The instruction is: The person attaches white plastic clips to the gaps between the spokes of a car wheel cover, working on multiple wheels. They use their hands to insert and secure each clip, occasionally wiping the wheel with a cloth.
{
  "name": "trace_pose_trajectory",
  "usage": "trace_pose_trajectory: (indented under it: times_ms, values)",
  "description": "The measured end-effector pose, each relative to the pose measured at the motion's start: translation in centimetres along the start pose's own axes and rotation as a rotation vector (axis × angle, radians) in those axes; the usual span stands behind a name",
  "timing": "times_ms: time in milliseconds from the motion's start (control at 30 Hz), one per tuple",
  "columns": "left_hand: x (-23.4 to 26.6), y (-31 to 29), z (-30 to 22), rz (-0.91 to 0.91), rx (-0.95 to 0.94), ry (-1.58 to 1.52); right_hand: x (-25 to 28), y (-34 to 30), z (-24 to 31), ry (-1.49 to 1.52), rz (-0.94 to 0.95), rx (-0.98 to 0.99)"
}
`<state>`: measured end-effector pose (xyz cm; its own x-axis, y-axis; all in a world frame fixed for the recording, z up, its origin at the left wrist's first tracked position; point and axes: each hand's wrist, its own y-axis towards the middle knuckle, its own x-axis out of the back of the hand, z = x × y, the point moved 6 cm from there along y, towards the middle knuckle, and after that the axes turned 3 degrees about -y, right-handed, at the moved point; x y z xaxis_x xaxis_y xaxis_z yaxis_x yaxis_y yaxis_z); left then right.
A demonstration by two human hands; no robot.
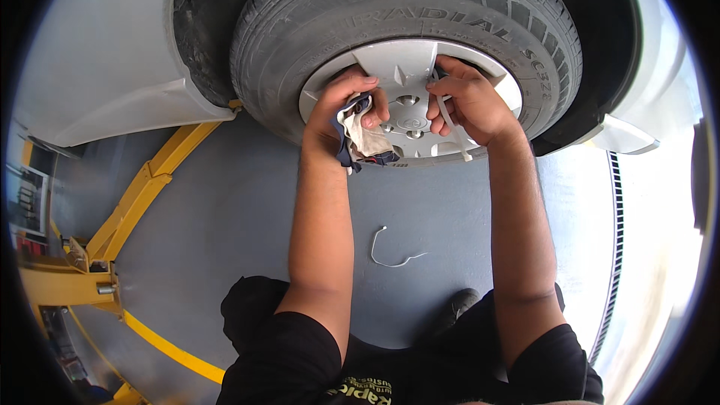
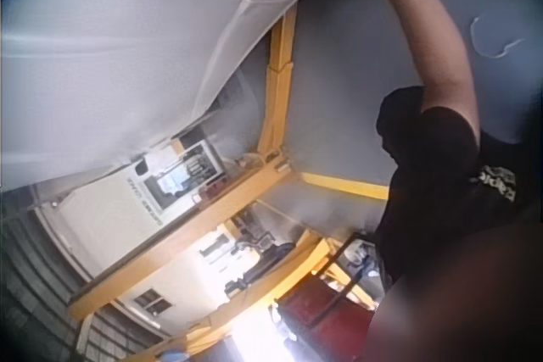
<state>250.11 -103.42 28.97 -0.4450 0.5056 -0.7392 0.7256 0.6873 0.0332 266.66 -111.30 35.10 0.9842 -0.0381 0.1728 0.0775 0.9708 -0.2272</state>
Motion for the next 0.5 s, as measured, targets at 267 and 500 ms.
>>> trace_pose_trajectory:
  times_ms: [267, 500]
  values:
    - [-0.1, -0.2, -0.9, 0.046, 0.023, 0.118, -0.4, 3.1, -0.6, 0.276, 0.21, -0.072]
    - [1.0, 0.4, -0.8, 0.075, 0.074, 0.27, -0.6, 3.5, 0.0, 0.033, 0.219, -0.139]
